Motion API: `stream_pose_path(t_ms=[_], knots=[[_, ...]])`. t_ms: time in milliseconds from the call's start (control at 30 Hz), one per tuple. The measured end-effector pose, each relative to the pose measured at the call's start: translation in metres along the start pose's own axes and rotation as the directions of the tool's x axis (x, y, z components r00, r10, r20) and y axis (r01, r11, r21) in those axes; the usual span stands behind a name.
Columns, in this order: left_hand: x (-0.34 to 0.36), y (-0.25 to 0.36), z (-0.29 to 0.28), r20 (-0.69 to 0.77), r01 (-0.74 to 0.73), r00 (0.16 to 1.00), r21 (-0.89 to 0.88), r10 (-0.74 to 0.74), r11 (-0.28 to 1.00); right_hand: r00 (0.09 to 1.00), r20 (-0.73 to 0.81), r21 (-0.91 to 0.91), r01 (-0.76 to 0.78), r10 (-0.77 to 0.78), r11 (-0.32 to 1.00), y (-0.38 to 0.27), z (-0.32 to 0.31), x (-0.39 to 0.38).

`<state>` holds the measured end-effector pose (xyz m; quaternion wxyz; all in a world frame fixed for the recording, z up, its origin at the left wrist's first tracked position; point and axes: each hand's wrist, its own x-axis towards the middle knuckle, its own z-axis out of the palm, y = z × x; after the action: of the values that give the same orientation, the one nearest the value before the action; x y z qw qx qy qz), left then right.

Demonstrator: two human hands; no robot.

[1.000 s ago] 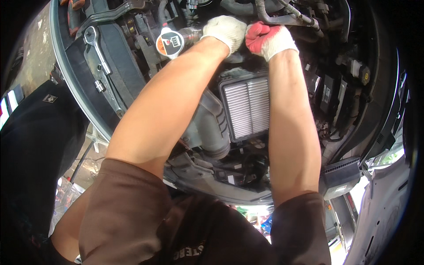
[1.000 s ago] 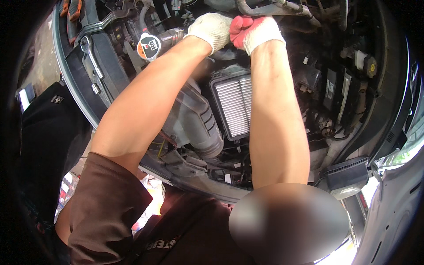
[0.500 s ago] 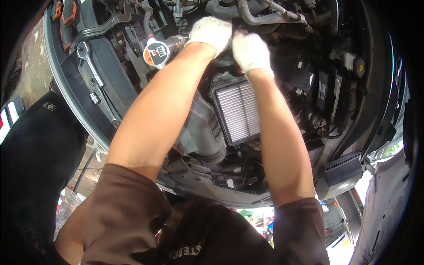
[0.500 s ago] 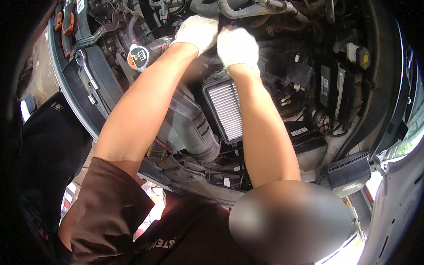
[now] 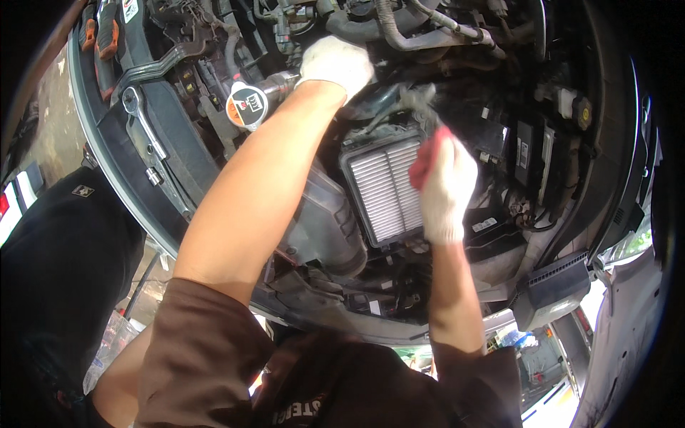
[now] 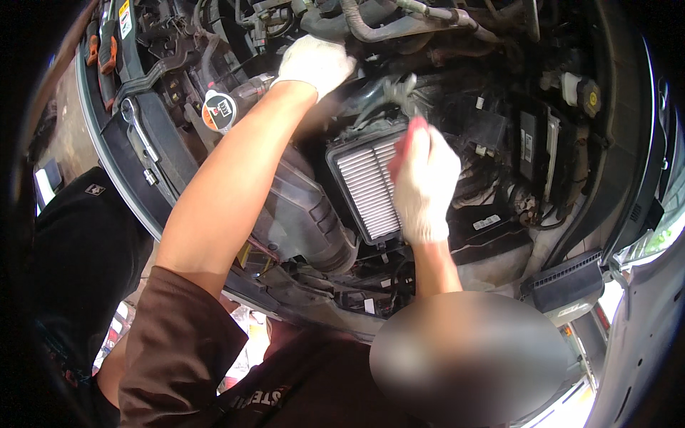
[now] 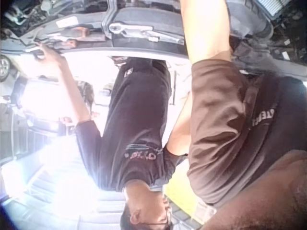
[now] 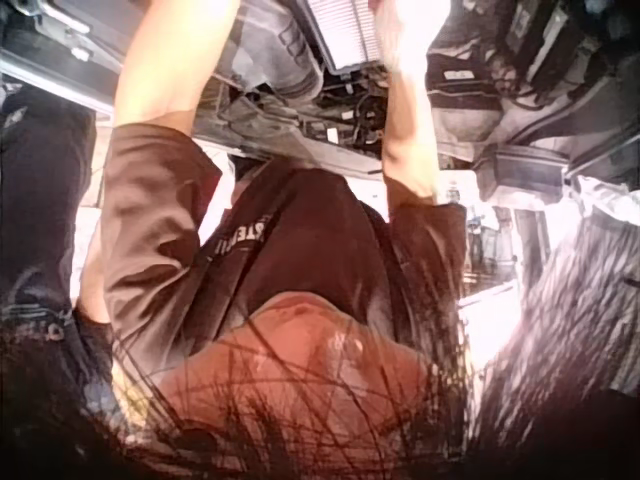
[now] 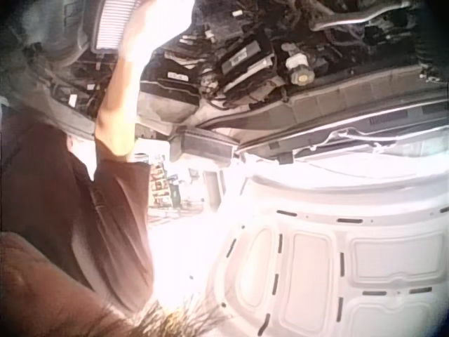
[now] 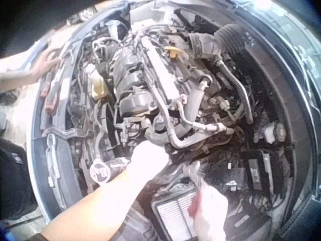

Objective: The person works on a car engine under the hood, using pliers and a screwdriver to detach and reattach hoses and electrical connectors around the air filter box.

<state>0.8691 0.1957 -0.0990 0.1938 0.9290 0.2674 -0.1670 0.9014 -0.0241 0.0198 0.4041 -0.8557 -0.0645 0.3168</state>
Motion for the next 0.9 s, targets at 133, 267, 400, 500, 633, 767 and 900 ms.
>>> stream_pose_path(t_ms=[133, 267, 400, 500, 633, 767, 900], knots=[[-0.004, 0.003, -0.002, -0.008, 0.018, 1.0, -0.012, -0.019, 1.0, 0.988, 0.073, 0.048, 0.132, -0.135, 0.99, 0.024, -0.049, -0.079], [-0.022, 0.011, -0.019, 0.075, -0.011, 0.997, 0.053, 0.007, 0.999, 0.954, 0.136, 0.038, 0.264, -0.267, 0.964, 0.03, -0.086, -0.133], [-0.067, 0.027, -0.033, 0.018, -0.064, 0.998, 0.161, 0.062, 0.985, 0.942, 0.181, 0.066, 0.277, -0.284, 0.959, 0.036, -0.111, -0.176], [-0.139, 0.069, -0.067, -0.127, -0.24, 0.963, -0.013, 0.236, 0.971, 0.943, 0.126, 0.075, 0.301, -0.308, 0.951, 0.049, -0.138, -0.207], [-0.289, 0.124, -0.107, 0.356, 0.315, 0.908, -0.928, 0.22, 0.201, 0.986, 0.093, 0.577, 0.061, -0.139, 0.814, 0.041, -0.149, -0.248], [-0.385, 0.186, -0.067, 0.218, 0.282, 0.91, -0.949, 0.352, -0.143, 0.931, 0.355, 0.481, -0.105, -0.083, 0.87, 0.042, -0.155, -0.288], [-0.435, 0.211, -0.03, 0.198, 0.254, 0.967, -0.788, 0.161, -0.561, 0.757, 0.646, 0.105, 0.038, -0.097, 0.994, 0.039, -0.161, -0.328]])
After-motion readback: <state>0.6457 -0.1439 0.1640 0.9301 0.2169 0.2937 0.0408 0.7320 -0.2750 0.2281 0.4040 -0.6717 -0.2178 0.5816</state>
